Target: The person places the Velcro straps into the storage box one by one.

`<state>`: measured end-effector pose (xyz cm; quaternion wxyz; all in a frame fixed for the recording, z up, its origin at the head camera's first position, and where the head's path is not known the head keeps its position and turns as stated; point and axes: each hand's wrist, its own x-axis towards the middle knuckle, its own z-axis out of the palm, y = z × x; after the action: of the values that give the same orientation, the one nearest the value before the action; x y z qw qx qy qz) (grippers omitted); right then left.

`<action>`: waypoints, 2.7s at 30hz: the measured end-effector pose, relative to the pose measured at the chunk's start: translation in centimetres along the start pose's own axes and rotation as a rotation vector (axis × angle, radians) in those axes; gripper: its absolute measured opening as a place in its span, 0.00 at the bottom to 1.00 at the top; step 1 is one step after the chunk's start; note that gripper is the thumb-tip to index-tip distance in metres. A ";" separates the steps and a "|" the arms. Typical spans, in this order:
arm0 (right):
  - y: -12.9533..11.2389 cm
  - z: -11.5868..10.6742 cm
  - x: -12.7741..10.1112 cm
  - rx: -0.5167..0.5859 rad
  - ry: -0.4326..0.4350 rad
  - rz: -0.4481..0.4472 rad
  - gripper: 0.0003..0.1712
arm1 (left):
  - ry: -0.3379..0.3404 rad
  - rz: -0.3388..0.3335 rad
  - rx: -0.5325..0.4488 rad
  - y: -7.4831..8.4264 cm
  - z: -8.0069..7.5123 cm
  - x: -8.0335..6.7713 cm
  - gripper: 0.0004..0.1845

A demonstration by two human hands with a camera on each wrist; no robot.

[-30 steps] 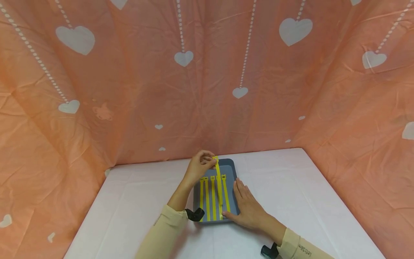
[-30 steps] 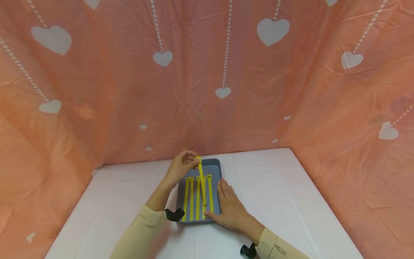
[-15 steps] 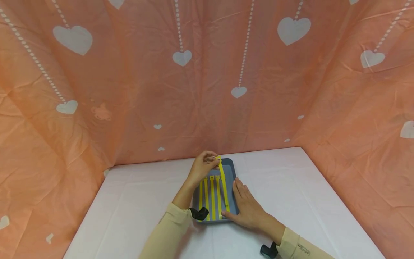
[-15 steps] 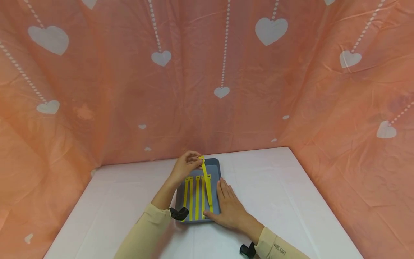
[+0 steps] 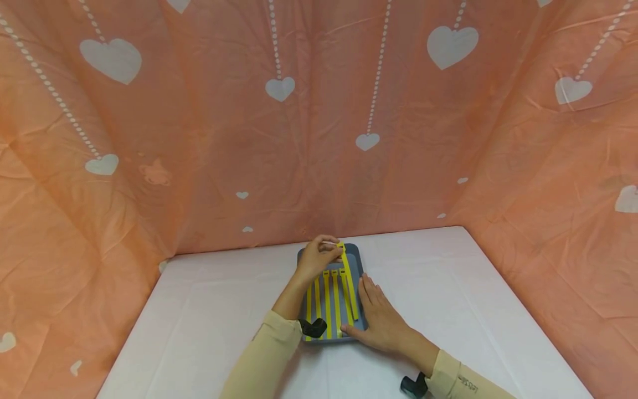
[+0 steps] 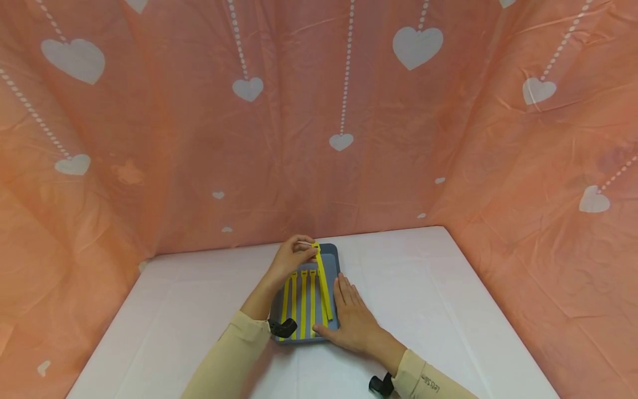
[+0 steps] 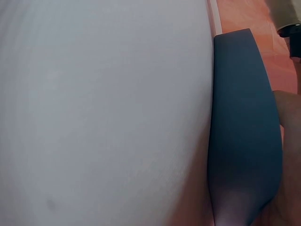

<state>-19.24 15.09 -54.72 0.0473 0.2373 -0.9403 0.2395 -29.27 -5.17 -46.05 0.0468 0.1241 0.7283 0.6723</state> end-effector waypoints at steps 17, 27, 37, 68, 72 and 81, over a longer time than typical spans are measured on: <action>-0.4 -0.6 0.0 -0.002 -0.010 -0.009 0.68 | -0.025 0.002 0.197 -1.9 1.8 0.5 0.11; -0.6 -1.1 0.3 -0.043 -0.091 0.023 0.67 | -0.028 -0.038 0.258 -2.9 2.1 1.0 0.11; 0.0 -0.2 0.1 -0.012 -0.012 -0.005 0.68 | -0.004 -0.112 0.298 -3.9 2.2 1.3 0.10; -0.3 -0.6 0.3 -0.061 -0.085 0.018 0.68 | 0.075 -0.165 0.267 -5.4 3.1 1.5 0.05; -0.4 -0.8 0.3 -0.058 -0.087 0.017 0.68 | 0.083 -0.185 0.266 -5.5 3.3 1.6 0.05; -0.3 -0.7 0.3 -0.049 -0.094 0.021 0.68 | 0.085 -0.187 0.252 -5.5 3.3 1.6 0.04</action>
<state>-19.40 15.02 -53.88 0.0063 0.2370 -0.9496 0.2053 -30.69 -1.92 -51.66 0.0623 0.0318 0.8166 0.5730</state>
